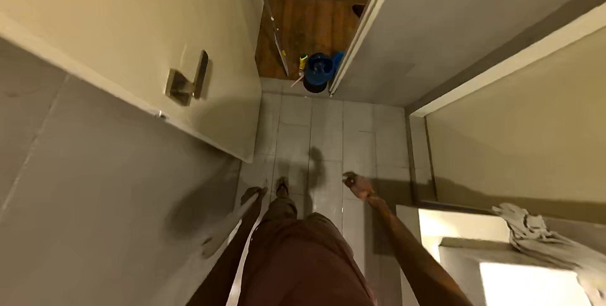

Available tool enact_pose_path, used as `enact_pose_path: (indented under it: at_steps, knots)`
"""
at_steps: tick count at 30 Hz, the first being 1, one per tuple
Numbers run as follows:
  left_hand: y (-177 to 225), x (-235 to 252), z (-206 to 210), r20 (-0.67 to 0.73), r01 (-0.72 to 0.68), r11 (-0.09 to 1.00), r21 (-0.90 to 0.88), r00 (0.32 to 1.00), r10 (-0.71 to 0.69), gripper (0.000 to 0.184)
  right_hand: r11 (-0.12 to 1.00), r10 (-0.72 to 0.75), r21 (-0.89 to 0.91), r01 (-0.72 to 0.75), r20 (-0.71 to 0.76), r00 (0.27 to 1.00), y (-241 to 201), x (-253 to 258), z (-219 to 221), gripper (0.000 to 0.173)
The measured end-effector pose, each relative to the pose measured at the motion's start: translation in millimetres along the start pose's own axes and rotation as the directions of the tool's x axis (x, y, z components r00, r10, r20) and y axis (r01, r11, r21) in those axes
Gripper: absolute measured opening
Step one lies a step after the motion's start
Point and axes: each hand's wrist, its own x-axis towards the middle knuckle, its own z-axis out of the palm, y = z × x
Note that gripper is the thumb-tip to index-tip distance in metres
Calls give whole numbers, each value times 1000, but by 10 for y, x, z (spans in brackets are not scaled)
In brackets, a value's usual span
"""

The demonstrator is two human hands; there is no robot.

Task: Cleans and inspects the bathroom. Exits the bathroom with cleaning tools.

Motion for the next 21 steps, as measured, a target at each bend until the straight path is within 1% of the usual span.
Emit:
enact_pose_path:
  at_steps: [2,3,4,6,8,10,12,13,15,17,19,21]
  knots:
    - [363,626,-53,64,-38,997,-67,997,42,36,997,63,-49,-58,119,991,62,209,-174,46]
    - [569,890,-89,98,-33,996,-80,994,41,35,994,110,-34,-105,159,981,112,252,-233,47]
    - [783,1161,-120,125,-18,997,-72,992,27,35,987,156,6,-159,171,973,167,300,-287,47]
    - [1181,1707,-152,173,12,999,-44,985,-4,37,957,250,116,-265,129,960,302,396,-373,45]
    - [1448,2234,-97,205,-17,999,-28,979,22,39,923,339,155,-353,109,934,494,535,-450,44]
    - [1699,2715,2,223,-36,998,-53,974,47,39,917,370,92,-388,165,914,621,751,-606,43]
    - [1997,3155,81,238,-50,996,-74,969,66,37,930,348,30,-367,254,902,598,1051,-828,43]
    - [2184,3382,118,244,-67,994,-81,966,85,37,935,332,30,-354,281,900,563,1260,-990,43]
    - [2660,3775,154,245,-94,991,-100,962,116,34,945,299,45,-324,283,911,481,1712,-1385,43]
    - [3209,4113,100,238,-111,991,-70,963,125,33,957,266,45,-285,246,932,188,2101,-1927,44]
    - [3921,4550,-55,244,-132,990,43,963,118,38,972,213,76,-224,132,968,-223,2519,-2637,46]
    - [4505,4883,-173,226,-162,984,76,964,141,41,973,178,151,-174,-13,984,-528,2761,-3230,46]
